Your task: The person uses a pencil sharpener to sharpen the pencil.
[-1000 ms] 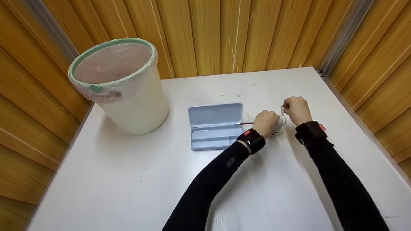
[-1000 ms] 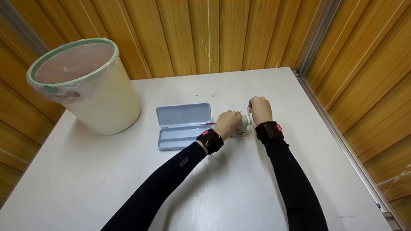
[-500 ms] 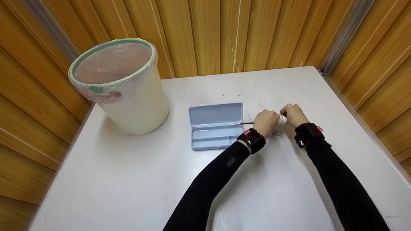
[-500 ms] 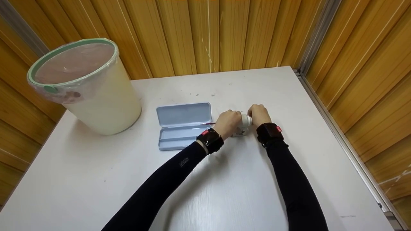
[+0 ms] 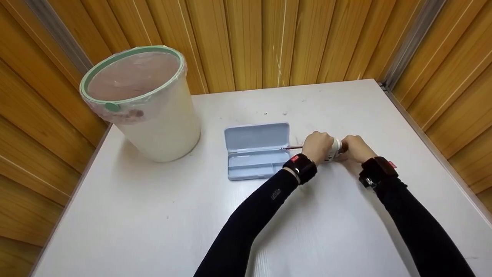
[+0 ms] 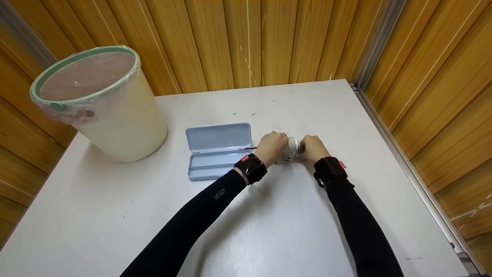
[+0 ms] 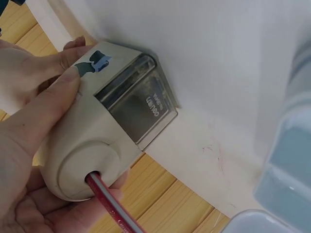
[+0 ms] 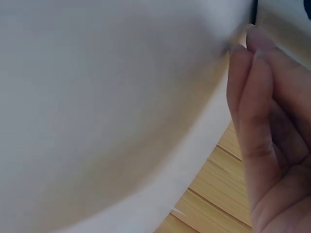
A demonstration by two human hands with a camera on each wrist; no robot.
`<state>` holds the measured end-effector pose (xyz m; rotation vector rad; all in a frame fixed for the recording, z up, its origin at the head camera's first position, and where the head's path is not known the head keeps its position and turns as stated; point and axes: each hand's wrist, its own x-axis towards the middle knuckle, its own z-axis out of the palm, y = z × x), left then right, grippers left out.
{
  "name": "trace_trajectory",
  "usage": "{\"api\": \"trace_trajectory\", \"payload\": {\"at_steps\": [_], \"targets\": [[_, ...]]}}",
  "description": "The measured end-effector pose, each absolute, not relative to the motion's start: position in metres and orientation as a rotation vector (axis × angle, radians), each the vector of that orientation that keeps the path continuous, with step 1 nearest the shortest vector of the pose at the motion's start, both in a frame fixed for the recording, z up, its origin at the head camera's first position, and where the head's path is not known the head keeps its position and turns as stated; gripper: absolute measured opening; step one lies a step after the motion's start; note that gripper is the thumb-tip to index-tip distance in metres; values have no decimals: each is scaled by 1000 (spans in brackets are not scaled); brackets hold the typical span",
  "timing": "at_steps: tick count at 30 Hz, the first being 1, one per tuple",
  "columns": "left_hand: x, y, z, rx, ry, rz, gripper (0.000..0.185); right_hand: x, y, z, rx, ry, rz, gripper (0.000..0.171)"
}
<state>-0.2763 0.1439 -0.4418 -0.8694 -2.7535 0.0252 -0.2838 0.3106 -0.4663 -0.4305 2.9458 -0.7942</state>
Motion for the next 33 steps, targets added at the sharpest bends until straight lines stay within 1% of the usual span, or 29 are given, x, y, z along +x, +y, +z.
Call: {"api": "trace_trajectory", "payload": {"at_steps": [8,16,23,33], "targets": [[-276,145,-442,-871,-2753,75,17,-262,311,-457,-415,2928,-824,11],[-277,145,-442,-889,-2770,58,18,-243,312,-430,-365,2909,-889,11],[-277,145,-444,-887,-2763,46,17,-240,305,-413,-370,3055,-854,9],[-279,146,-444,-878,-2775,58,16,-240,294,-412,-386,3271,-698,7]]}}
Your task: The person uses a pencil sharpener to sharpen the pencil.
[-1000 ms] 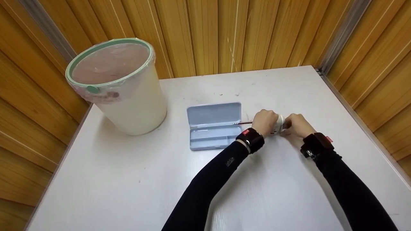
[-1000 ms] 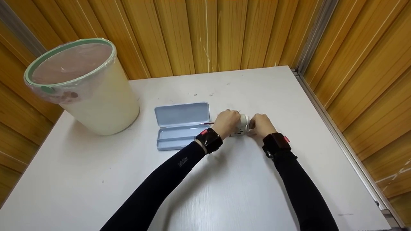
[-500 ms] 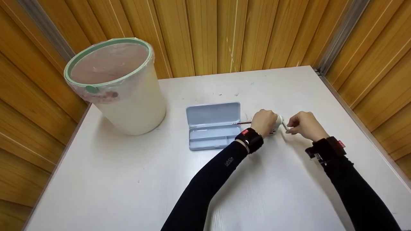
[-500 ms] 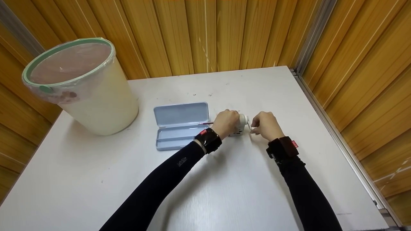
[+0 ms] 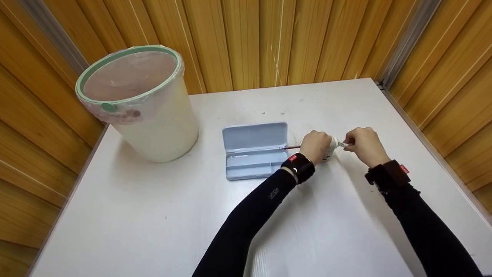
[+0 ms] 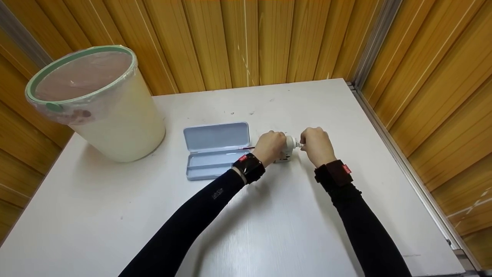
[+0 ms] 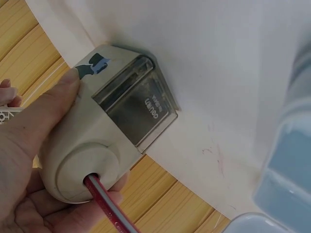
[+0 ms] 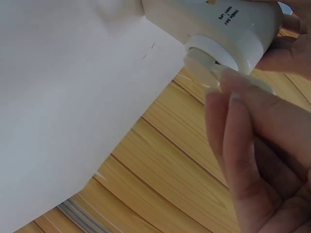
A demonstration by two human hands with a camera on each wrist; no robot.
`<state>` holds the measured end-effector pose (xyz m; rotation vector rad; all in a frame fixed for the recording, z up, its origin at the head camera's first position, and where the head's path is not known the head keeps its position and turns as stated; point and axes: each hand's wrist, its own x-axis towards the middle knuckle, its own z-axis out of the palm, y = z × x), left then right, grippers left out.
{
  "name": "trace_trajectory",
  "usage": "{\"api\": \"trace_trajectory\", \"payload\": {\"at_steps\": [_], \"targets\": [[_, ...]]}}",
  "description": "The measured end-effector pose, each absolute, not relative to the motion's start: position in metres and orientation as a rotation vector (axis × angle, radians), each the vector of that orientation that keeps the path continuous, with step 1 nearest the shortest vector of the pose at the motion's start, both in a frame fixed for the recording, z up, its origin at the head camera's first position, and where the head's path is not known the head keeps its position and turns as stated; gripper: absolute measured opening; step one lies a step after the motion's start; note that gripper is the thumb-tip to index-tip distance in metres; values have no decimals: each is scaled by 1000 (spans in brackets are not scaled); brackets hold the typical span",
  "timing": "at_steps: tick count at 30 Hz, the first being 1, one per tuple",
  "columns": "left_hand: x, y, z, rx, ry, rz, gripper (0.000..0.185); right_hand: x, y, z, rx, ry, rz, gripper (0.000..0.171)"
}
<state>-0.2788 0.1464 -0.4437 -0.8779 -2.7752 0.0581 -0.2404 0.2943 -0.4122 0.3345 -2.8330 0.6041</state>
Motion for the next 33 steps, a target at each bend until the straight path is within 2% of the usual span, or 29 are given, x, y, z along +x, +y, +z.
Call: {"api": "trace_trajectory", "payload": {"at_steps": [13,33], "targets": [[-278,146,-444,-899,-2772,40,16,-255,292,-414,313,-2688,608,7],[-277,144,-445,-883,-2742,78,18,-307,299,-437,346,-2761,701,1]]}}
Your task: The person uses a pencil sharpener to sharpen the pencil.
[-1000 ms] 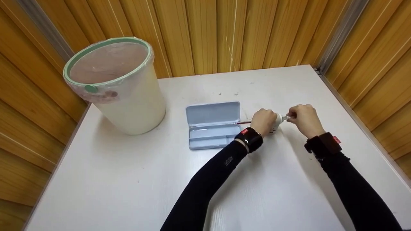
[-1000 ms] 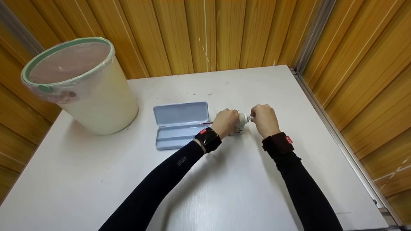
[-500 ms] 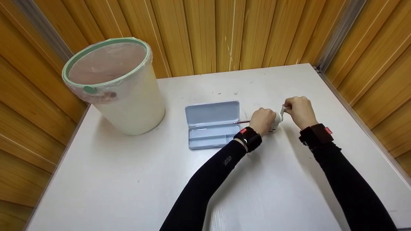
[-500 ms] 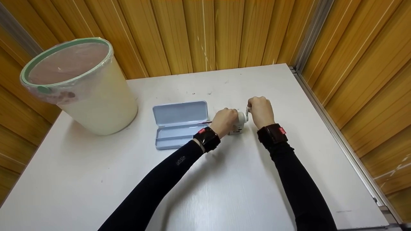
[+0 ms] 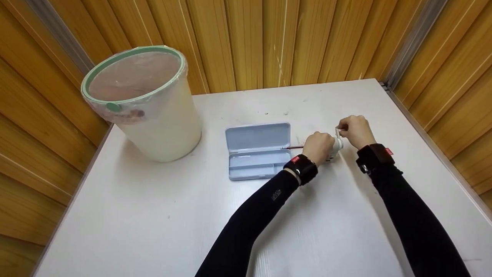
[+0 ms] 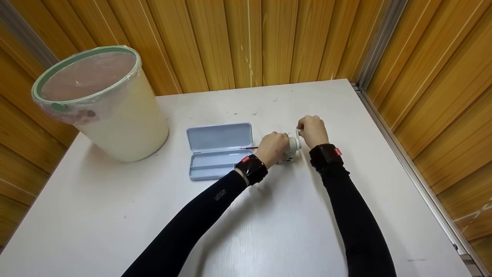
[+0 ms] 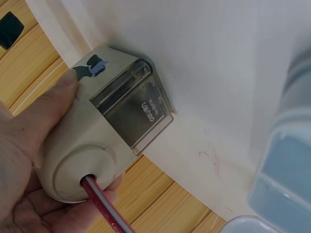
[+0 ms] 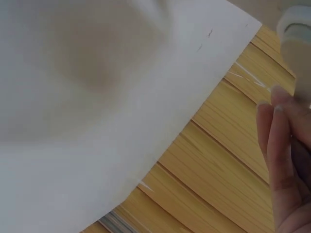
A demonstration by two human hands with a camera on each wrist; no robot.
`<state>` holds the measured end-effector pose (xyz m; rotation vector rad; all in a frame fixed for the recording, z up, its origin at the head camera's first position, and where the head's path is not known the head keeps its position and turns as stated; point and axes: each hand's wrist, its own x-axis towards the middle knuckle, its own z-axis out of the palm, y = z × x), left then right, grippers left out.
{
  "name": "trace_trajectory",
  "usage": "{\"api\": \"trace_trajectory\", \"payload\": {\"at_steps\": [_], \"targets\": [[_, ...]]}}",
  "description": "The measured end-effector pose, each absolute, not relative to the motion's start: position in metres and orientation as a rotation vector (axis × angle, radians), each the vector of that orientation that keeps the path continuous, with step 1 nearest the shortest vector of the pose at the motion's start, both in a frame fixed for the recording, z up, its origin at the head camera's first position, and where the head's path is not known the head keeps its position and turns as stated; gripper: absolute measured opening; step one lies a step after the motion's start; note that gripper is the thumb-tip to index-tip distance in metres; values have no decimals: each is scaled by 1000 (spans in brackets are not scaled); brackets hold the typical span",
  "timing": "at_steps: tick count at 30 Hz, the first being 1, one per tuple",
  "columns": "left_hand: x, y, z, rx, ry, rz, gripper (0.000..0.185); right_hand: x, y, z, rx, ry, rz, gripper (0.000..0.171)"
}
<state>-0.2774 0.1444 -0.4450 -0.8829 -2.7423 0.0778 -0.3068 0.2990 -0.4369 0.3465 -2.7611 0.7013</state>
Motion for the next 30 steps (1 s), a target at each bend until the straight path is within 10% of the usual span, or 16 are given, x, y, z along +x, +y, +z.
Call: {"api": "trace_trajectory", "payload": {"at_steps": [30], "targets": [[-276,146,-444,-855,-2767,56,16,-278,319,-468,469,-3063,890,15]]}}
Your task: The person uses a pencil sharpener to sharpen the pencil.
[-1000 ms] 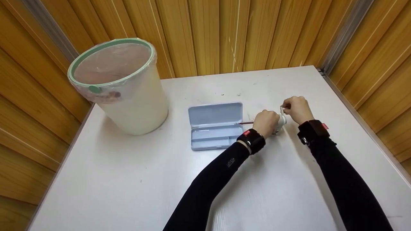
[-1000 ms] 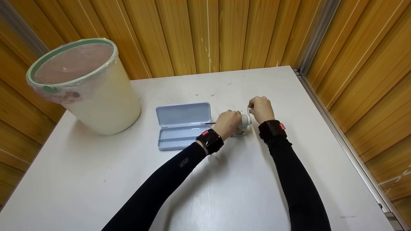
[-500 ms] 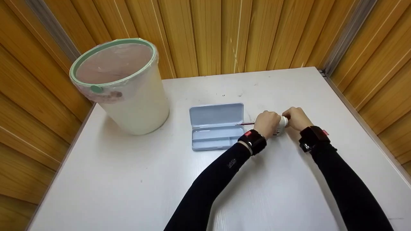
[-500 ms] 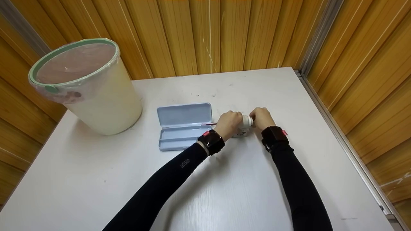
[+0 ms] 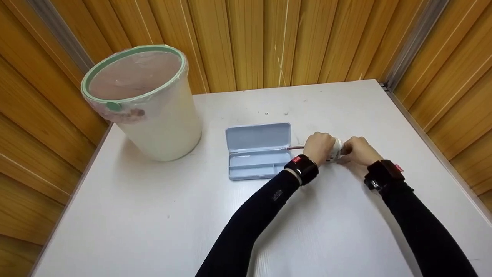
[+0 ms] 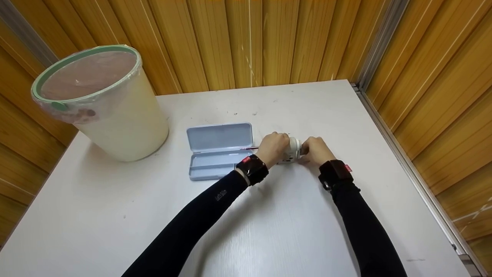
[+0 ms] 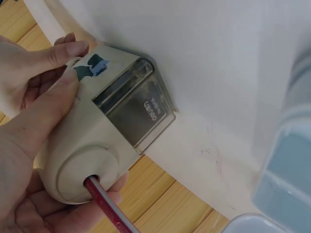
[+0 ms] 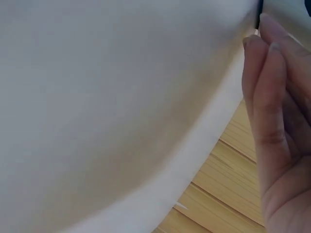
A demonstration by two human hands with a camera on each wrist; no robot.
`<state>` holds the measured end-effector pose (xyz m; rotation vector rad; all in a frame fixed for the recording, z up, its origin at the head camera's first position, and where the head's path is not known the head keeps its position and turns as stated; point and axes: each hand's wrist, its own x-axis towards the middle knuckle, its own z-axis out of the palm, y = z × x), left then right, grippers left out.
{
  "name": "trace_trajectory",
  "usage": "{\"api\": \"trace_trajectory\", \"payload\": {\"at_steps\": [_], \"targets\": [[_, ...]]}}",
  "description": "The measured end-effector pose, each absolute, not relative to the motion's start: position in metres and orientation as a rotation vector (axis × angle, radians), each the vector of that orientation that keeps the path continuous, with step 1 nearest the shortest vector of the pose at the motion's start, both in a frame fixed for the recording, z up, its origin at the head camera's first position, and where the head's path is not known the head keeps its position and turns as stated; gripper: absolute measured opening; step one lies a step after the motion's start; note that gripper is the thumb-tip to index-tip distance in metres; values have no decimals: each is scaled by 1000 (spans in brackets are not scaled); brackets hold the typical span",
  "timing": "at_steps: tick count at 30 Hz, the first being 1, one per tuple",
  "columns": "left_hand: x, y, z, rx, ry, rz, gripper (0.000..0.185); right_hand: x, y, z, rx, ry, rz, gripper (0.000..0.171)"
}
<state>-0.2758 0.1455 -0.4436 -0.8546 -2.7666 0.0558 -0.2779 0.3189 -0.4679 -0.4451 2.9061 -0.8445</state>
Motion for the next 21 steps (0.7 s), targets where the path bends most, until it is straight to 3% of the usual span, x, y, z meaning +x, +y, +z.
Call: {"api": "trace_trajectory", "payload": {"at_steps": [12,21], "targets": [[-275,147,-445,-855,-2755,60,18,-258,320,-454,-525,2935,-808,12],[-276,147,-444,-856,-2765,29,18,-245,316,-418,-488,3037,-834,8]]}}
